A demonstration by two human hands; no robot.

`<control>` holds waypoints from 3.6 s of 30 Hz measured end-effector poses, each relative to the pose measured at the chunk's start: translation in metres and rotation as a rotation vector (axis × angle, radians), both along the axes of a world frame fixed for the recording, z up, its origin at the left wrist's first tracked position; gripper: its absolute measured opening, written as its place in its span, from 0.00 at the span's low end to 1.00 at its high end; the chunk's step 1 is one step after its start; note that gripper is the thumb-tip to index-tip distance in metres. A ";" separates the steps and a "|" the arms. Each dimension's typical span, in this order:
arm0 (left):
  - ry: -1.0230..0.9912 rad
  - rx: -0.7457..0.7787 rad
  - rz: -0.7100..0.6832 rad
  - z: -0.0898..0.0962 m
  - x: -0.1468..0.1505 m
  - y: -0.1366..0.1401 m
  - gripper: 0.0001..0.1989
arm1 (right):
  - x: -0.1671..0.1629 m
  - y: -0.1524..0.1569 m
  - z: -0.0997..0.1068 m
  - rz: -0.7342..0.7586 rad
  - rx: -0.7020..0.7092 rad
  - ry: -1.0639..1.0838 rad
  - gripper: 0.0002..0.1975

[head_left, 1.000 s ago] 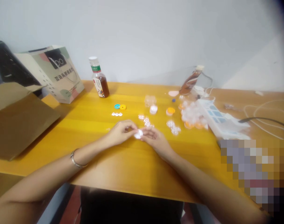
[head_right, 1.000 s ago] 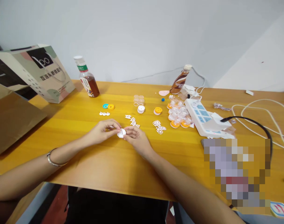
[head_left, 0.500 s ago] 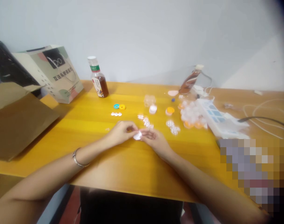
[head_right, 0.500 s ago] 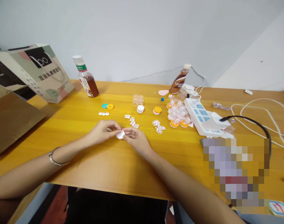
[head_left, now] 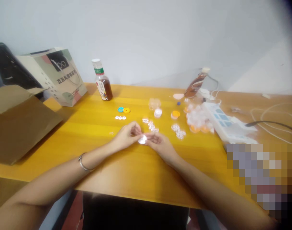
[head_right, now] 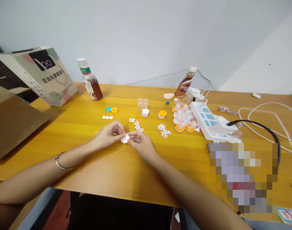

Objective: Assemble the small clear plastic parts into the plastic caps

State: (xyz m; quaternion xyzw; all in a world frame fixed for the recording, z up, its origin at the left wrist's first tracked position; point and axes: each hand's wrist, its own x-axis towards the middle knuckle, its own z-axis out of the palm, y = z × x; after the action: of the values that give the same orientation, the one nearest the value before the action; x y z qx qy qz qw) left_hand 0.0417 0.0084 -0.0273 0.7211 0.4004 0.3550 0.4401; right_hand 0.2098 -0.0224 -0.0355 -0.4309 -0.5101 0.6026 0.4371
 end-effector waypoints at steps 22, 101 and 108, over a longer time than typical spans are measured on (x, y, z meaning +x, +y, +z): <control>0.565 0.311 -0.225 0.023 -0.062 0.031 0.07 | 0.005 0.003 0.001 -0.073 -0.082 0.034 0.16; 0.239 0.231 0.137 0.000 -0.001 -0.011 0.03 | -0.001 0.000 0.000 -0.107 0.009 0.061 0.13; 0.169 0.223 0.122 -0.001 0.001 -0.011 0.03 | -0.001 0.000 -0.001 -0.098 -0.002 0.057 0.13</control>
State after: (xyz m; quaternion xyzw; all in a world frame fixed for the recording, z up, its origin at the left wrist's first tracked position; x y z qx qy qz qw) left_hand 0.0430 -0.0030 -0.0288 0.7670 0.4372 0.3615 0.2998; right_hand 0.2085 -0.0224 -0.0362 -0.4384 -0.4750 0.5931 0.4800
